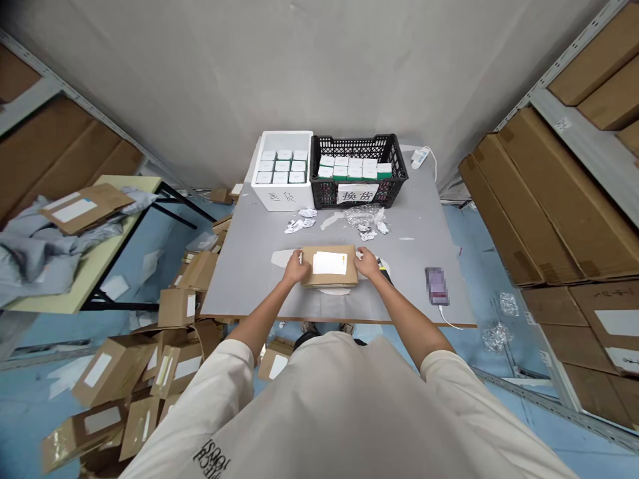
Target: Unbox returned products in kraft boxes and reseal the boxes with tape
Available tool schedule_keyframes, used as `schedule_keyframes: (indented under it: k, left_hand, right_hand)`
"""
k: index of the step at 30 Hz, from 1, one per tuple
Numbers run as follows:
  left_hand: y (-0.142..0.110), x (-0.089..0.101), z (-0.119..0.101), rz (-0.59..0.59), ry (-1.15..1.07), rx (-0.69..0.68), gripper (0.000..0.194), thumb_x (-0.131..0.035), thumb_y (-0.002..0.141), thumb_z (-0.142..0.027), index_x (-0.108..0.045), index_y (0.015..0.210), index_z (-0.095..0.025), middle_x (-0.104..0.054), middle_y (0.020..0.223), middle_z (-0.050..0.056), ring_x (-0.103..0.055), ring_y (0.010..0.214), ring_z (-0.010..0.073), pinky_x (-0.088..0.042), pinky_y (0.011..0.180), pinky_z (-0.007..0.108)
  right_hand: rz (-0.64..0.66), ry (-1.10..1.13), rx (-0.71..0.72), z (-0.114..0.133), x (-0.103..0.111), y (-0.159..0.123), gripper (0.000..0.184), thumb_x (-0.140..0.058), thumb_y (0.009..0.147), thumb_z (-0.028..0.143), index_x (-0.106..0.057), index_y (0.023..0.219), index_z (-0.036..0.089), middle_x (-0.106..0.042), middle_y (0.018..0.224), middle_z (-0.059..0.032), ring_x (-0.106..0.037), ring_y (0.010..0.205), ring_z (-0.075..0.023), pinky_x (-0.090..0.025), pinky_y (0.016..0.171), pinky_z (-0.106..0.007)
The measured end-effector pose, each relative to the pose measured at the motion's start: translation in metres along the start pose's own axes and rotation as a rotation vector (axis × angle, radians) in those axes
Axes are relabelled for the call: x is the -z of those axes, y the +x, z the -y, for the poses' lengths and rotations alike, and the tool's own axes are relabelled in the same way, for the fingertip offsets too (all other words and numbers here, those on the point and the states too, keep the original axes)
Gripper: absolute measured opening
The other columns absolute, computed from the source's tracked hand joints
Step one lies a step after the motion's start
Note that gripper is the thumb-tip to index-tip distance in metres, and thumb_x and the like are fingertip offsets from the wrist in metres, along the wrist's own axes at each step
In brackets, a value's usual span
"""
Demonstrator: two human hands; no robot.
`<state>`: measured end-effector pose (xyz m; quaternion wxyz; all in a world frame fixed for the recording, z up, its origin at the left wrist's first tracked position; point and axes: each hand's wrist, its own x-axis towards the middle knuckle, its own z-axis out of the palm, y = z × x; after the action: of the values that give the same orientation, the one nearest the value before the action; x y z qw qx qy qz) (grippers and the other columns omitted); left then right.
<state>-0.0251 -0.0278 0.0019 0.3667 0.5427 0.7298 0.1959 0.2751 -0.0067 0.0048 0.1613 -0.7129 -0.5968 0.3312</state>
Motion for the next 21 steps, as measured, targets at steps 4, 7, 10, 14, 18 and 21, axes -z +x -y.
schedule_keyframes:
  k: [4,7,10,14,18,21]
  left_hand:
    - [0.018,0.007,-0.013,0.009,-0.063,0.055,0.068,-0.065,0.085,-0.027,-0.041,0.149,-0.022,-0.059,0.145,0.015,-0.056,0.134,0.0277,-0.044,0.108,0.037]
    - [0.022,0.007,-0.02,0.095,-0.109,0.113,0.081,-0.069,0.083,-0.03,-0.034,0.155,-0.022,-0.06,0.146,0.015,-0.059,0.133,0.0282,-0.045,0.108,0.037]
    - [0.021,0.007,-0.027,0.083,-0.144,0.115,0.087,-0.071,0.083,-0.034,-0.029,0.158,-0.025,-0.062,0.144,0.013,-0.06,0.131,0.0281,-0.046,0.107,0.037]
    - [0.025,0.014,-0.04,-0.004,-0.163,0.065,0.079,-0.065,0.087,-0.039,-0.033,0.157,-0.023,-0.063,0.138,0.013,-0.063,0.123,0.026,-0.047,0.103,0.035]
    - [0.03,0.018,-0.05,-0.083,-0.105,0.076,0.068,-0.06,0.091,-0.042,-0.04,0.151,-0.019,-0.062,0.134,0.016,-0.064,0.118,0.026,-0.047,0.1,0.036]
    - [0.028,0.013,-0.044,-0.076,-0.068,0.096,0.062,-0.057,0.094,-0.047,-0.043,0.147,-0.018,-0.065,0.127,0.015,-0.064,0.118,0.0275,-0.047,0.098,0.036]
  right_hand:
    - [0.049,0.148,-0.044,0.015,-0.004,0.017,0.062,-0.06,0.087,0.031,-0.051,0.147,0.02,-0.062,0.145,-0.0116,-0.063,0.122,-0.0229,-0.049,0.102,-0.033]
    - [0.099,0.249,-0.127,0.023,-0.006,0.021,0.069,-0.061,0.086,0.03,-0.045,0.152,0.019,-0.065,0.141,-0.0123,-0.067,0.117,-0.021,-0.05,0.099,-0.031]
    - [0.061,0.292,-0.174,0.028,0.0,0.019,0.066,-0.062,0.087,0.036,-0.047,0.149,0.02,-0.07,0.132,-0.0102,-0.07,0.109,-0.0203,-0.051,0.095,-0.03]
    - [-0.084,0.269,-0.163,0.036,0.015,0.016,0.057,-0.061,0.088,0.046,-0.058,0.139,0.021,-0.074,0.123,-0.0075,-0.069,0.111,-0.0231,-0.05,0.097,-0.031]
    - [-0.191,0.149,-0.131,0.042,0.025,0.015,0.051,-0.058,0.09,0.05,-0.063,0.133,0.022,-0.075,0.12,-0.0076,-0.067,0.114,-0.0264,-0.048,0.099,-0.034]
    - [-0.172,0.039,-0.149,0.037,0.023,0.01,0.052,-0.057,0.091,0.053,-0.063,0.132,0.021,-0.075,0.115,-0.0098,-0.067,0.113,-0.0288,-0.049,0.095,-0.035]
